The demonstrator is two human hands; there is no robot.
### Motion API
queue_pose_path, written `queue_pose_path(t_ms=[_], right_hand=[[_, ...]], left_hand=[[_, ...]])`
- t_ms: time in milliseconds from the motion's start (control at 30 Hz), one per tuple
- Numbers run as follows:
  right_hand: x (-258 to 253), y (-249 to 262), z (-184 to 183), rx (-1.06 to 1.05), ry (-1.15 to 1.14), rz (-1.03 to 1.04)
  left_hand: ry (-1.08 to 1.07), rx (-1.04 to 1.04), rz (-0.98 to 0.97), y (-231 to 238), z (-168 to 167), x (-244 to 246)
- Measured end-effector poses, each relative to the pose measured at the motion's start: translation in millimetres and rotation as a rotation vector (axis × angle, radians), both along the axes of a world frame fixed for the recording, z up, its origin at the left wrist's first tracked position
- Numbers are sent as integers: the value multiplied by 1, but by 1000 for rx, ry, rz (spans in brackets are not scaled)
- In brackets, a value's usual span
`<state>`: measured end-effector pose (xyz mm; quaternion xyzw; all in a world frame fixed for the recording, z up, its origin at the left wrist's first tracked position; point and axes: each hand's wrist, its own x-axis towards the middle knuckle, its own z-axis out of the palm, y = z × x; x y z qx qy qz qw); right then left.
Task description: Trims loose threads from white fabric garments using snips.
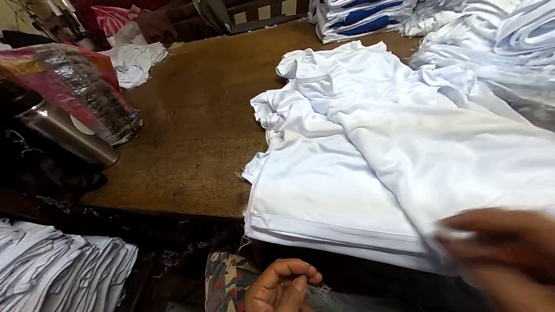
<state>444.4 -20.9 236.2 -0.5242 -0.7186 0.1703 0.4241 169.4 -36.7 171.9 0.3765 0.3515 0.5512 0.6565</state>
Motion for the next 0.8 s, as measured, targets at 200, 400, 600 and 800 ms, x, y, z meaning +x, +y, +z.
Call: queue_pose_path(t_ms=[200,400,600,800], right_hand=[[-54,40,-81,278,-458,7],[-35,40,-71,200,-389,52],[-35,34,-70,168,-464,65],[-41,40,-79,262,-466,45]], left_hand=[[-16,9,21,-4,-1,0],[-43,-97,-7,6,-4,5],[-58,-197,50,18,-9,10],[-77,-225,32,18,-8,9]])
